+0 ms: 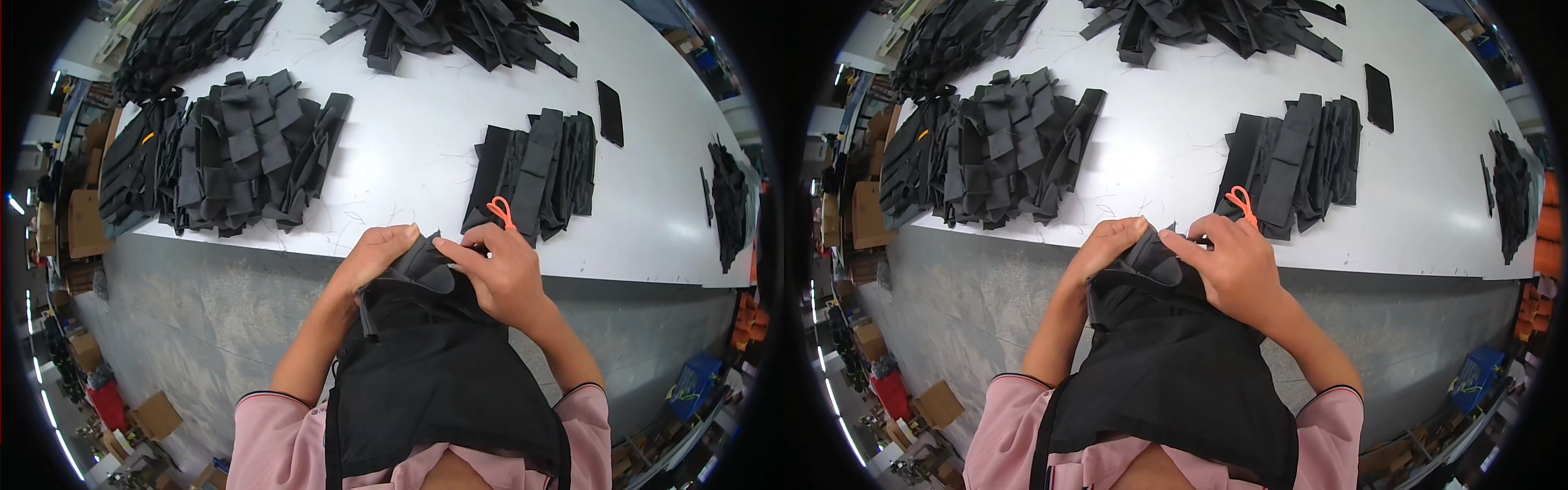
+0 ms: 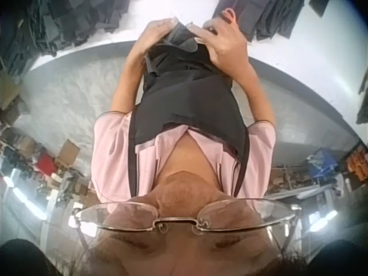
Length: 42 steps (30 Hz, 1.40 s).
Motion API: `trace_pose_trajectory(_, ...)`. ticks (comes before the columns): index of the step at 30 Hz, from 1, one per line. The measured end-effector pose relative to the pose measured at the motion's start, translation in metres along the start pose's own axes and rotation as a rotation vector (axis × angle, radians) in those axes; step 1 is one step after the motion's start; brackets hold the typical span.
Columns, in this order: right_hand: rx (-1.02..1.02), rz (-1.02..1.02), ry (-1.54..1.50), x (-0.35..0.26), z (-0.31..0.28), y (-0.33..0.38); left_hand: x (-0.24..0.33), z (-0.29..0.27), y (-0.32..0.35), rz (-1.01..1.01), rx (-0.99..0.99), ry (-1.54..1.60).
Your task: Trimming excess material or threads from black textile parts using hand snips.
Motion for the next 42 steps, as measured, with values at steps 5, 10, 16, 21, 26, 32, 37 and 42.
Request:
trace_pose_trajectory(5,-0.048,0.513,-1.090,0.012,0.006,0.009,-0.006,-0.001,-0.004,0.055,-0.088,-0.076)
trace_pose_trajectory(10,0.084,0.478,-0.689,0.012,0.004,0.017,-0.007,0.003,-0.004,-0.003,-0.078,-0.008)
trace_pose_trajectory(16,0.115,0.238,-0.176,-0.001,0.000,0.010,-0.006,0.007,-0.004,-0.006,-0.073,-0.024)
trace_pose_trajectory(21,0.099,0.130,-0.053,-0.006,-0.003,0.006,-0.006,0.007,0.000,0.005,-0.058,-0.008)
trace_pose_trajectory(26,0.091,0.113,-0.046,-0.009,-0.006,0.002,-0.006,0.007,0.000,0.021,-0.070,-0.037)
trace_pose_trajectory(32,0.112,0.118,-0.084,-0.008,-0.001,0.005,-0.011,0.007,0.000,0.020,-0.102,-0.011)
trace_pose_trajectory(37,0.186,0.244,-0.296,-0.003,0.001,0.009,-0.011,0.007,-0.003,-0.014,-0.090,0.022)
trace_pose_trajectory(42,0.034,-0.021,0.037,-0.012,-0.010,0.002,-0.011,0.004,-0.004,-0.051,-0.094,0.007)
Point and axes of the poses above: each hand's wrist, its own y-axis away from the middle knuckle, its own z-axis out of the palm, x = y × z, the point moved 3 cm from there along -y, towards the middle knuckle, and after that the axes turned 3 degrees about -y, right-handed, at the moved point
